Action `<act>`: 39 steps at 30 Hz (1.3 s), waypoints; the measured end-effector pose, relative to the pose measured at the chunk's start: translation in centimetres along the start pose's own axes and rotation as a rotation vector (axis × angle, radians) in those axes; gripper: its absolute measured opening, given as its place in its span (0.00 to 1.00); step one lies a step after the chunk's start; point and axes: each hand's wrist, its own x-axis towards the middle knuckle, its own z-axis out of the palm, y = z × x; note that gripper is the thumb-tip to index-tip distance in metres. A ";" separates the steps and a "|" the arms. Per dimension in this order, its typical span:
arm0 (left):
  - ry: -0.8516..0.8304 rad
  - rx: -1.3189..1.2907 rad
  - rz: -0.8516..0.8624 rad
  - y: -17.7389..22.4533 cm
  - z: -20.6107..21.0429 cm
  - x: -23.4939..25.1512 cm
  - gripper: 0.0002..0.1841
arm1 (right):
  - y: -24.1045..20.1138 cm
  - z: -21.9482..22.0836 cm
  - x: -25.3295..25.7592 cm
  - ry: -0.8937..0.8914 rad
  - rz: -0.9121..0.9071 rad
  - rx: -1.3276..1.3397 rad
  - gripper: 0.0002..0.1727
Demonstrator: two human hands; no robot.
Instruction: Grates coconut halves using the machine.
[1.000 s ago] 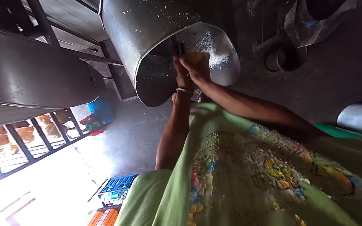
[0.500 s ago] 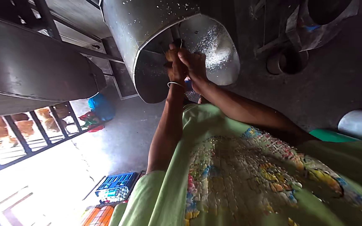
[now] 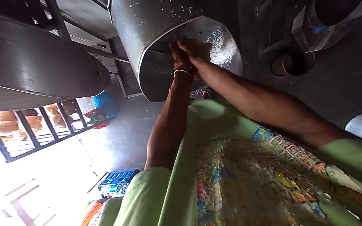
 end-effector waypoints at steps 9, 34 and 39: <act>0.121 0.326 0.124 -0.3 1.7 0.9 0.36 | 1.3 -0.6 2.2 -0.066 -0.027 -0.071 0.58; -0.517 -0.667 0.109 -7.1 -5.0 -0.8 0.46 | 10.5 -2.4 -2.2 -0.099 -0.612 -0.149 0.55; -0.063 -0.332 0.186 -2.9 -0.7 -1.2 0.42 | 3.4 -1.3 -2.0 -0.123 -0.272 0.102 0.49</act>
